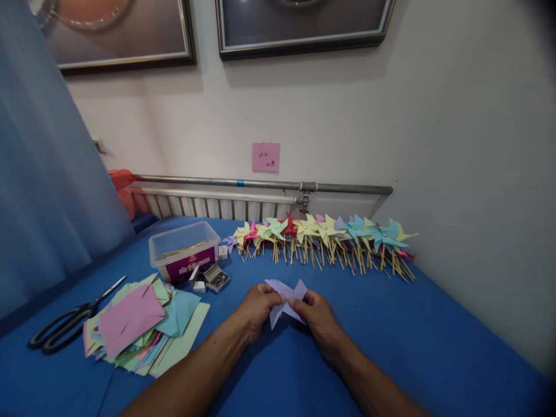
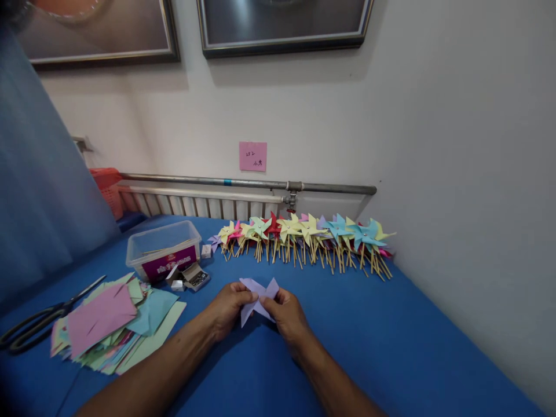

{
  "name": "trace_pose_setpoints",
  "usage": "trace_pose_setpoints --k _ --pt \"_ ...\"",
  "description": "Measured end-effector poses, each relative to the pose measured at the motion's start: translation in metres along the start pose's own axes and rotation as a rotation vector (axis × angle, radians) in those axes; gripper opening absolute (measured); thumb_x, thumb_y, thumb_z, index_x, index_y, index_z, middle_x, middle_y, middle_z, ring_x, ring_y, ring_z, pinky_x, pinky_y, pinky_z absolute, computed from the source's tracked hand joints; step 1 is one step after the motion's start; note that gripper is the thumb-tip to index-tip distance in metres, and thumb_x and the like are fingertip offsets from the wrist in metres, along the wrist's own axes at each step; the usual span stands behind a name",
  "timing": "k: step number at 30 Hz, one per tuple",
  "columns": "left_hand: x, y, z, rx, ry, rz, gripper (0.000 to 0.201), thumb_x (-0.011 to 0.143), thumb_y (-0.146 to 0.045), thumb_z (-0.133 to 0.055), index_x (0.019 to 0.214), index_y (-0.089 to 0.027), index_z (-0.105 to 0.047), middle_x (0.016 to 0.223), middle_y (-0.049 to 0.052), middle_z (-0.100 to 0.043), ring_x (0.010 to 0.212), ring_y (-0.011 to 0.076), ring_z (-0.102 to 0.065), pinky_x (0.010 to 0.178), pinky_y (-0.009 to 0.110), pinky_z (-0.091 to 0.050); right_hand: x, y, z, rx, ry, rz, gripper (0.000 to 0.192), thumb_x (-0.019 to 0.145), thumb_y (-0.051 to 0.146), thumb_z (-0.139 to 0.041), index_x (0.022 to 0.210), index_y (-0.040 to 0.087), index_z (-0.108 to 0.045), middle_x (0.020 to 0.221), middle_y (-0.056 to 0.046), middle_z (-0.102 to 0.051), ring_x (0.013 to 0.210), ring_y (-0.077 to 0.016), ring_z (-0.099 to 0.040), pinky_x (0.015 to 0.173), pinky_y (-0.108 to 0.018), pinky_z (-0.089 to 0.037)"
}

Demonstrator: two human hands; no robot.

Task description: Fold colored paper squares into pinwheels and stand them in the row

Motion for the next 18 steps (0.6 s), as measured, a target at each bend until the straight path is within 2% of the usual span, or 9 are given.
trace_pose_setpoints --k 9,14,18 --pt "0.001 0.000 0.007 0.137 -0.103 -0.024 0.021 0.054 -0.024 -0.079 0.059 -0.014 -0.061 0.053 0.001 -0.059 0.047 0.0100 -0.048 0.051 0.024 -0.033 0.011 -0.017 0.007 -0.022 -0.028 0.012 0.049 0.061 0.054 -0.084 0.088 0.014 -0.075 0.074 -0.005 -0.074 0.064 -0.0196 -0.064 0.066 -0.033 -0.050" --pt "0.000 -0.003 0.005 0.131 -0.082 -0.042 0.019 0.054 -0.025 -0.077 0.061 -0.014 -0.063 0.056 0.001 -0.060 0.049 0.0097 -0.048 0.052 0.024 -0.034 0.015 -0.024 0.013 -0.049 -0.072 0.025 0.049 0.063 0.052 -0.083 0.092 0.014 -0.075 0.079 -0.006 -0.075 0.067 -0.0206 -0.065 0.068 -0.034 -0.051" --pt "-0.001 -0.005 0.005 0.140 -0.096 -0.053 0.021 0.055 -0.024 -0.077 0.056 -0.015 -0.058 0.050 -0.001 -0.056 0.045 0.0084 -0.044 0.049 0.023 -0.031 0.016 -0.025 0.013 -0.069 -0.073 0.029 0.049 0.062 0.053 -0.082 0.090 0.014 -0.074 0.077 -0.007 -0.075 0.066 -0.0211 -0.065 0.067 -0.034 -0.051"
Point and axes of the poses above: each hand's wrist, its own x-axis towards the middle knuckle, its own z-axis out of the back of the hand, y = z × x, the point moved 6 cm from there along x, towards the middle knuckle
